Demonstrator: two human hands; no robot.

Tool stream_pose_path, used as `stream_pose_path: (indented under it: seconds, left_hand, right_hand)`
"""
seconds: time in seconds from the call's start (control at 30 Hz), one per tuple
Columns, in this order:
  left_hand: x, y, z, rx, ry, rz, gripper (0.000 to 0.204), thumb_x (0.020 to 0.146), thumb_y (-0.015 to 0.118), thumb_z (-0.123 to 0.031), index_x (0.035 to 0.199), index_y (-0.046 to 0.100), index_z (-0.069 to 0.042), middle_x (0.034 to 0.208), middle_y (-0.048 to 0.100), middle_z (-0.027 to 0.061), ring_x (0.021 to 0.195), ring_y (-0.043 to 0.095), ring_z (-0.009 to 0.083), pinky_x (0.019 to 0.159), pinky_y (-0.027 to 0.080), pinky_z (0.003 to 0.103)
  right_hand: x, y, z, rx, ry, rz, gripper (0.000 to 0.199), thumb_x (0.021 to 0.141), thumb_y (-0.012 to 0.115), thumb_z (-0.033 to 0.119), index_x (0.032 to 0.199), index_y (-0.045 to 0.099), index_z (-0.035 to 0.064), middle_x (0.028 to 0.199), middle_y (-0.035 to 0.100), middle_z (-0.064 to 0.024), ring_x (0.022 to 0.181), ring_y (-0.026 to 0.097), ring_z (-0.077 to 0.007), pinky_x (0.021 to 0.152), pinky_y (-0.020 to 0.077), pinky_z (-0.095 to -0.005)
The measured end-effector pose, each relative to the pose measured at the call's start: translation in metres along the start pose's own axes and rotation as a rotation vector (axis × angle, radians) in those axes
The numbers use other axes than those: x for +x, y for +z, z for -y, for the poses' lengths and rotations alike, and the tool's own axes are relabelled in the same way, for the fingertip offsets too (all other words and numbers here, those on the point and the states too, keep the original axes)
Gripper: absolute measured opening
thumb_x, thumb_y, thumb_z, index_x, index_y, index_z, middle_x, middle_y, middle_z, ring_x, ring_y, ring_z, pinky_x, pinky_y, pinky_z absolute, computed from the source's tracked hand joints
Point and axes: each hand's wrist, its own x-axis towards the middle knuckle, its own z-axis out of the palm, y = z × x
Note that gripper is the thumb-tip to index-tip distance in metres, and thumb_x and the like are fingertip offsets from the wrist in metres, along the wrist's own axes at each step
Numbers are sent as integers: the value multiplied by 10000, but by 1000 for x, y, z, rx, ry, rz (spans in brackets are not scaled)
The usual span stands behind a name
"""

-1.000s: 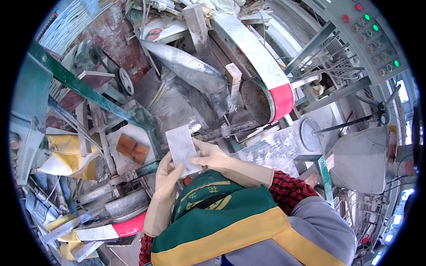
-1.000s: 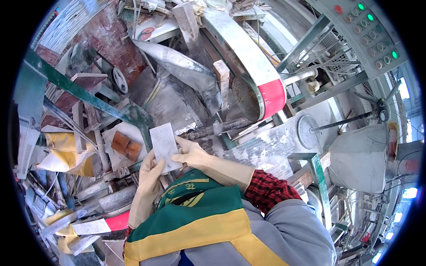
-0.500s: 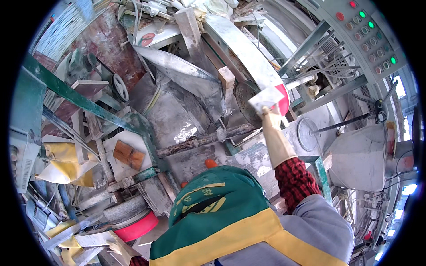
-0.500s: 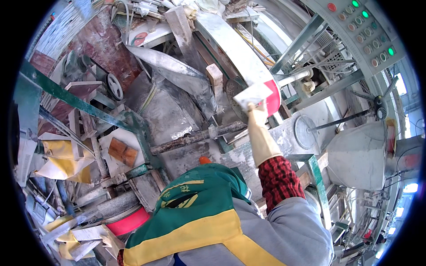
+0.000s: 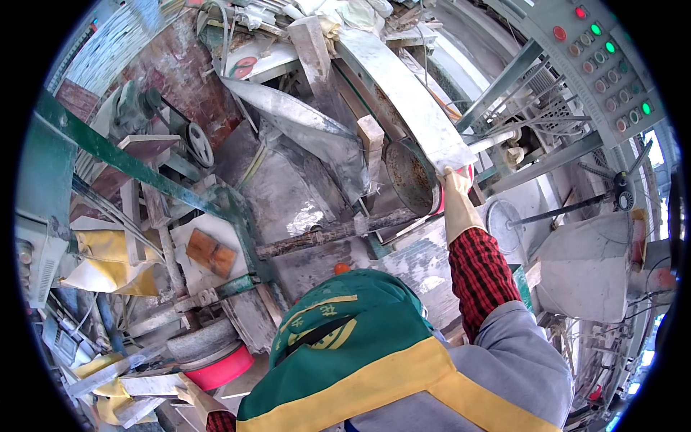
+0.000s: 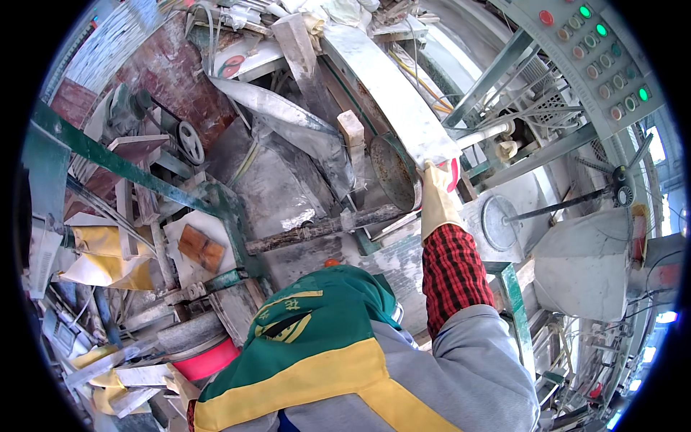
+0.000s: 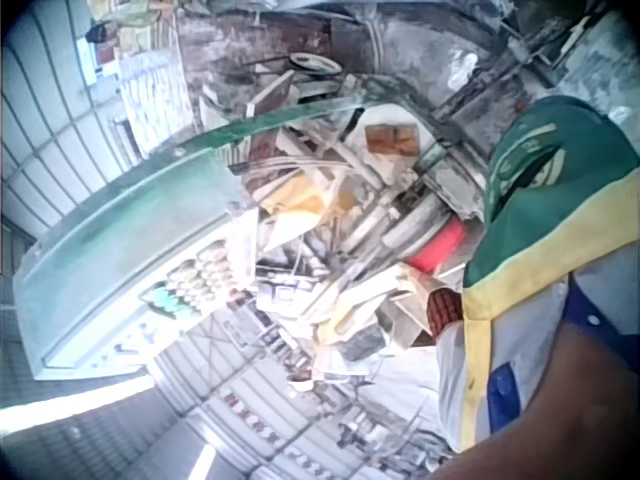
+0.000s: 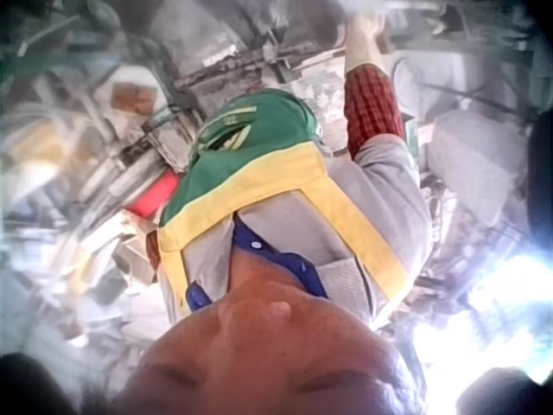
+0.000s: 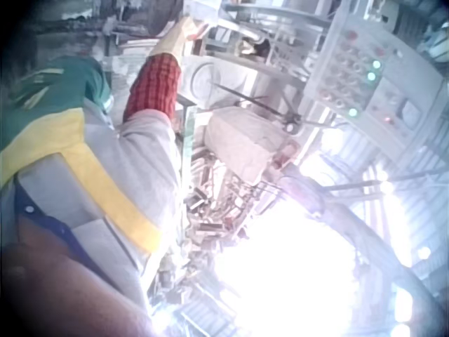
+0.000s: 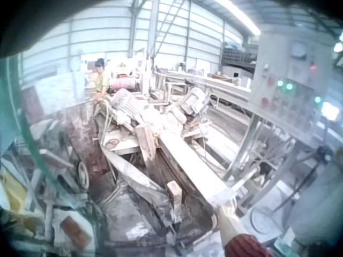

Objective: The person repeatedly picks up small rectangular tiles and rubs their edges against a moving sanding belt on a machine. They handle the tiles one at a time, flipping them to sand different sides, and occasionally inspect the edges before placing them back on the machine.

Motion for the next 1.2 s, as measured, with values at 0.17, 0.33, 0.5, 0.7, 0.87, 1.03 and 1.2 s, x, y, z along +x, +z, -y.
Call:
stream_pose_path:
  seconds: [0.17,0.33,0.5,0.7,0.87,1.03,1.2]
  left_hand:
    - [6,-5,8,-11,-14,-11,877,731,779,-504,1400,474,-27,1332,534,242,1236,507,390,1034,441,488]
    - [2,2,5,-21,-6,-3,886,699,802,-499,1379,495,-22,1308,552,238,1209,529,386,1018,456,482]
    - [6,6,3,-36,14,10,894,667,825,-494,1358,515,-18,1284,570,235,1181,551,382,1001,471,475]
    - [6,13,10,-62,14,16,905,629,852,-488,1332,541,-12,1255,592,231,1149,578,378,981,490,467]
    - [7,24,4,-98,25,44,914,597,875,-483,1311,561,-8,1231,610,227,1121,600,374,965,506,460]
    - [11,20,23,-129,9,19,923,565,898,-478,1290,582,-3,1206,628,223,1094,622,370,948,521,454]
    - [11,25,31,-187,108,-68,932,533,921,-474,1269,603,1,1182,646,220,1067,644,366,932,537,447]
  right_hand:
    - [-6,7,6,-437,51,15,775,845,662,119,1497,254,26,856,676,-183,552,652,-257,487,577,-374]
    - [7,-3,13,-586,57,181,858,884,640,280,1485,154,-94,677,680,-194,432,610,-247,404,511,-359]
    - [40,-25,-19,-88,366,311,814,924,607,222,1507,116,-64,695,666,-187,452,576,-215,427,480,-327]
    - [-73,-5,-27,-175,-134,107,767,905,622,170,1551,230,38,695,665,-127,525,595,-175,489,498,-308]
    - [-134,-30,-98,-356,-58,332,649,908,601,96,1502,347,36,740,680,-144,552,629,-178,486,519,-298]
    - [-185,-12,-137,-456,300,751,608,915,623,106,1474,397,30,797,708,-161,584,654,-198,530,548,-309]
    - [-154,-4,-198,-636,216,1091,551,948,633,79,1449,405,52,915,709,-191,707,690,-220,622,584,-340]
